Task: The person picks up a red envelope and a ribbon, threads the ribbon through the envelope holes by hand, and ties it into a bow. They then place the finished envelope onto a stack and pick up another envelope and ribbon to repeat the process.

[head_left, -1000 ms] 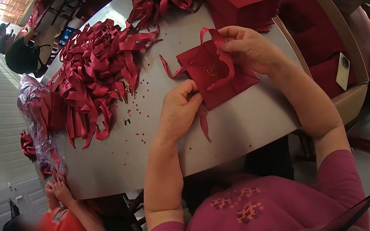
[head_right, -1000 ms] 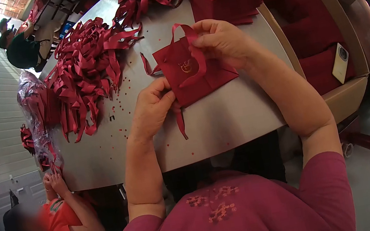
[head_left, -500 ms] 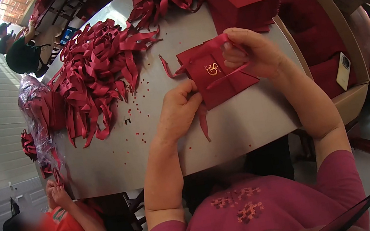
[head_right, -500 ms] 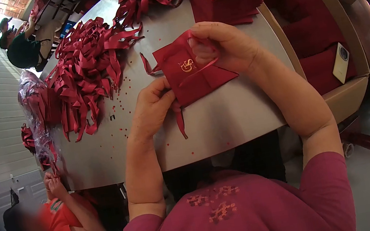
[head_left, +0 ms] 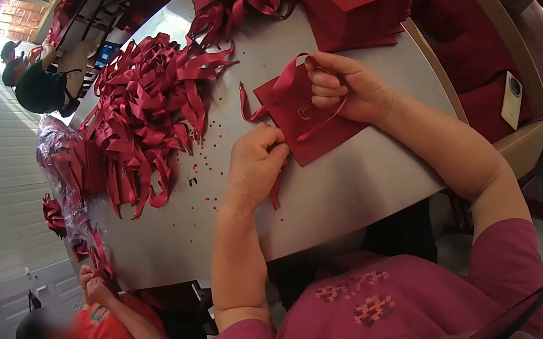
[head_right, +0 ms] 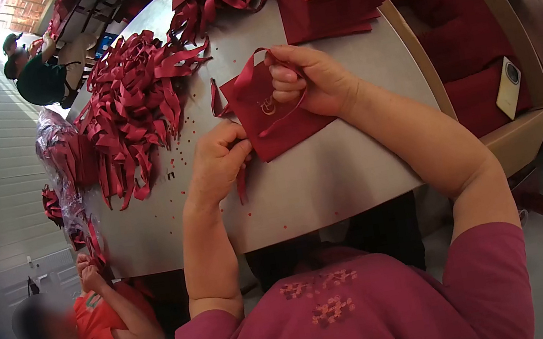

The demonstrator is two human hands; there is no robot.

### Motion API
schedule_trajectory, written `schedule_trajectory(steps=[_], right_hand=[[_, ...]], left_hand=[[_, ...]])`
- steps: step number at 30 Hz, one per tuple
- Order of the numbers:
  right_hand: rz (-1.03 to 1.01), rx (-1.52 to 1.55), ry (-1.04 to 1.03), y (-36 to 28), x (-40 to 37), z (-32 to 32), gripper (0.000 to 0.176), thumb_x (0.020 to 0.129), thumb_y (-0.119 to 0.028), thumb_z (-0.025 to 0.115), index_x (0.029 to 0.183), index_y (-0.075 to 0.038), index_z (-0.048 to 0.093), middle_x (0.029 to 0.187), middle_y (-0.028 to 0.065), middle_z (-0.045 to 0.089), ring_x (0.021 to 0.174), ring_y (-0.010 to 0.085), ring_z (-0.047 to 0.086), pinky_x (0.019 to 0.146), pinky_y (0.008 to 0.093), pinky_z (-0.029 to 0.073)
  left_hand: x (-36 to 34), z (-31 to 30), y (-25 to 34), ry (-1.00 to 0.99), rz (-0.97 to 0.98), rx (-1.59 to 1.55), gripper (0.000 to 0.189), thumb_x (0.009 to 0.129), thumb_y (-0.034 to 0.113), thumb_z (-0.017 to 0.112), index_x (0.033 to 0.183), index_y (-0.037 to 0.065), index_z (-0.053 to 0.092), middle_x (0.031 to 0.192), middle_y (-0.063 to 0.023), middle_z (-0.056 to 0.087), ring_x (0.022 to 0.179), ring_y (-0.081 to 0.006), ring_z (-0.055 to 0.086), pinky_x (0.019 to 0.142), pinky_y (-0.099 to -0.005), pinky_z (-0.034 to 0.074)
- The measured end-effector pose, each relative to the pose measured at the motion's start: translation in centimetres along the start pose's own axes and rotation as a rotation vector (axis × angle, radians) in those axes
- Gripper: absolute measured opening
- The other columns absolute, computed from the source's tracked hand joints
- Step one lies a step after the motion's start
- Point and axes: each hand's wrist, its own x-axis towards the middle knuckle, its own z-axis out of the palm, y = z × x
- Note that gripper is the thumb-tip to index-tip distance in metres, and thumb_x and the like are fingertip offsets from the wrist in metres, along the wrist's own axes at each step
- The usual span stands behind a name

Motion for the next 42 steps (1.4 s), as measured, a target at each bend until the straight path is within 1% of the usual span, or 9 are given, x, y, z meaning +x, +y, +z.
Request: schedule_trajectory(steps=[4,7,11,14,20,22,29,34,42], right_hand=[[-0.002,-0.033,0.026,0.3,-0.2,0.3,0.024,0.104,-0.023,0.045,0.097,-0.006,0.06,0.057,-0.0041,0.042,0.046,0.0045,0.031,0.048,0.0216,0.027],[0.034,-0.061,0.017,0.8,-0.1,0.5,0.024,0.103,-0.023,0.045,0.096,-0.006,0.059,0.057,-0.0038,0.043,0.046,0.0046,0.031,0.047,0.0221,0.027],[0.067,-0.092,0.043,0.9,-0.1,0.8,0.02,0.102,-0.022,0.047,0.093,-0.007,0.057,0.059,-0.0029,0.045,0.046,0.0054,0.032,0.048,0.0228,0.027],[0.068,-0.121,0.062,1.2,-0.1,1.0,0.017,0.101,-0.02,0.05,0.091,-0.008,0.055,0.062,-0.0014,0.046,0.049,0.0067,0.035,0.05,0.0237,0.029],[0.06,-0.151,0.09,1.5,-0.1,1.1,0.013,0.098,-0.019,0.057,0.09,-0.008,0.053,0.068,0.0007,0.049,0.055,0.0084,0.039,0.055,0.0249,0.033],[0.042,-0.151,0.1,1.4,0.0,0.8,0.014,0.097,-0.019,0.058,0.09,-0.008,0.053,0.068,0.0008,0.05,0.055,0.0084,0.04,0.056,0.0249,0.034],[0.064,-0.136,0.034,1.2,-0.1,0.6,0.009,0.094,-0.016,0.063,0.091,-0.009,0.058,0.073,0.0,0.055,0.062,0.0097,0.047,0.061,0.0247,0.04],[0.067,-0.132,0.064,1.2,-0.1,0.5,0.008,0.094,-0.015,0.063,0.093,-0.009,0.059,0.075,0.0001,0.056,0.064,0.0093,0.048,0.062,0.0245,0.041],[0.083,-0.102,0.018,1.0,-0.1,0.5,0.007,0.095,-0.015,0.062,0.094,-0.009,0.059,0.076,0.0,0.056,0.065,0.0091,0.049,0.063,0.0247,0.042]], left_hand=[[-0.3,-0.8,0.1,0.022,0.056,0.088,0.008,0.078,0.0,0.06,0.085,-0.003,0.063,0.078,-0.0095,0.058,0.066,-0.0201,0.058,0.063,-0.0311,0.046],[-0.7,-1.5,0.1,-0.018,-0.045,0.126,0.007,0.079,0.0,0.06,0.085,-0.002,0.063,0.078,-0.0089,0.058,0.066,-0.0197,0.058,0.062,-0.0315,0.046],[-1.4,-1.6,0.5,-0.031,0.012,0.183,0.006,0.079,-0.002,0.061,0.085,-0.002,0.063,0.077,-0.0086,0.058,0.065,-0.0202,0.058,0.061,-0.032,0.046],[-2.0,-2.9,0.1,-0.042,0.065,0.242,0.002,0.082,-0.004,0.062,0.083,-0.003,0.061,0.078,-0.0045,0.057,0.066,-0.012,0.055,0.058,-0.0263,0.044],[-1.8,-4.3,0.4,0.079,0.168,0.306,0.003,0.082,-0.004,0.064,0.084,-0.002,0.062,0.098,-0.0093,0.061,0.076,-0.013,0.057,0.064,-0.0256,0.044],[-0.6,-4.1,-0.1,0.116,0.214,0.339,0.005,0.08,-0.003,0.063,0.085,-0.003,0.062,0.104,-0.0151,0.061,0.094,-0.0292,0.061,0.077,-0.0342,0.048],[1.8,-2.3,-1.2,0.16,0.258,0.27,0.008,0.079,-0.003,0.064,0.088,-0.003,0.063,0.105,-0.0148,0.062,0.093,-0.0316,0.061,0.078,-0.0364,0.048],[1.6,-0.9,-1.6,0.301,0.271,0.32,0.009,0.079,-0.004,0.063,0.088,-0.002,0.062,0.097,-0.0144,0.06,0.086,-0.0304,0.061,0.073,-0.0346,0.048],[1.7,-3.0,-1.7,0.171,0.333,0.33,0.009,0.079,-0.003,0.064,0.085,0.0,0.059,0.09,-0.0127,0.058,0.079,-0.0296,0.057,0.069,-0.0347,0.045]])
